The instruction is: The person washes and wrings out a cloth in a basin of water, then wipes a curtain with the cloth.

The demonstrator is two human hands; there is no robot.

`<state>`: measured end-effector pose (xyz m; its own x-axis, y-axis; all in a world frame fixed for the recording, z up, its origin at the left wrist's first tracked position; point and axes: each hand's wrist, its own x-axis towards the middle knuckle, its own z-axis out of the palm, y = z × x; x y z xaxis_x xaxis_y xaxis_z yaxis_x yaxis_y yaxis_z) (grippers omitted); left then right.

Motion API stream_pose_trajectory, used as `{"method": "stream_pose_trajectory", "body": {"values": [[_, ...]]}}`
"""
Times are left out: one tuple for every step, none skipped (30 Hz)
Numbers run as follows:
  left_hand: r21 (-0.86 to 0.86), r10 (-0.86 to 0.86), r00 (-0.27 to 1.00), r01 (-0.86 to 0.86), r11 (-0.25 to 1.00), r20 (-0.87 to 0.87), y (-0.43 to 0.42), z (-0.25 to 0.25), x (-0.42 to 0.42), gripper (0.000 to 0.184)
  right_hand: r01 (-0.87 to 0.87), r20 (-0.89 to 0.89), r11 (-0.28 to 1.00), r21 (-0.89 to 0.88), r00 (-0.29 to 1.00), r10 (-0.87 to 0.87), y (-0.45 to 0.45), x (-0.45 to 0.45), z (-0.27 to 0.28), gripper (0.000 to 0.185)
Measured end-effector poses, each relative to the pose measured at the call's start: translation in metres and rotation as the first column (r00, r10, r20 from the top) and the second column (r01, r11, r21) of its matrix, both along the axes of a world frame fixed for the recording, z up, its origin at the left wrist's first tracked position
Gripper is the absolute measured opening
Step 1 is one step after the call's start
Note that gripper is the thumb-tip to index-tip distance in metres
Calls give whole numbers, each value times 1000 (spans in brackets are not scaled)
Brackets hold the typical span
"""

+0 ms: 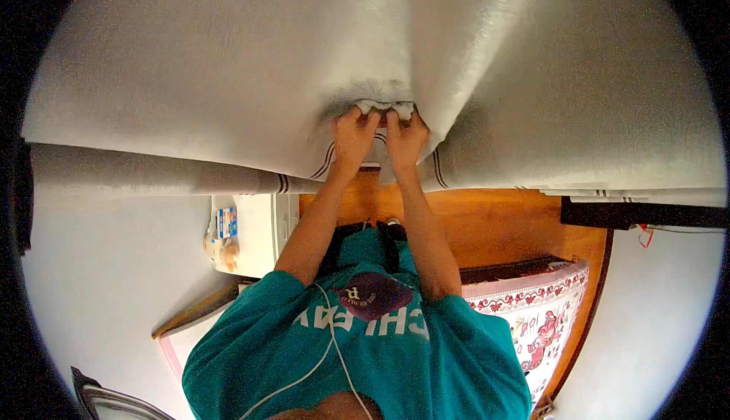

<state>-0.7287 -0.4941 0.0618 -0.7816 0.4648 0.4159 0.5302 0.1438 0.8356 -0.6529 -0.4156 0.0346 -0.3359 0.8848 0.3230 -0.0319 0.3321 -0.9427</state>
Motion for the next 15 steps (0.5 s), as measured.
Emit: {"method": "stream_pose_trajectory", "body": {"values": [[30,9,1000,-9,1000,5,-1,9,3,20,-3,-3,1000,-2,1000,3,-3,2,7,20],[58,20,1000,-21,998,12,-3,18,5,21,-39,-59,999,-26,998,37,-8,5,14,19],[60,26,1000,-26,998,5,-7,30,5,21,-78,-122,996,-41,990,72,-10,3,25,18],[101,11,1000,-14,995,28,-17,45,8,16,-113,-216,992,-63,971,97,-26,1,65,14],[130,-4,998,-4,991,59,-29,65,16,18,-119,-214,990,-74,972,100,-33,-3,85,14],[194,-5,990,-23,981,141,-34,107,25,18,-187,-256,972,-144,956,146,-37,-9,98,12],[185,3,990,-30,982,142,-39,95,17,18,-257,-303,945,-205,934,188,-37,-15,104,11],[273,-90,990,58,960,107,-43,74,-1,19,-272,-293,949,-161,931,217,-33,-27,95,13],[159,-22,996,7,987,88,-37,71,-16,22,-282,-293,946,-163,929,227,-33,-31,86,13],[44,41,997,-44,998,61,-30,67,-30,24,-227,-263,967,-118,946,190,-34,-36,77,15],[48,55,997,-58,997,56,-28,61,-34,24,-173,-239,982,-69,959,152,-34,-41,67,18],[-44,60,994,-56,997,97,-29,45,-36,30,-146,-144,988,-56,980,137,-30,-41,51,23],[-139,66,987,-46,989,144,-33,30,-32,35,-157,-143,986,-59,979,147,-33,-37,41,23],[-107,160,986,-154,982,46,-35,16,-27,33,-141,43,990,-2,989,141,-35,-32,32,20],[-103,166,985,-160,982,43,-38,8,-24,33,-135,225,989,63,967,118,-37,-29,20,17]]}}
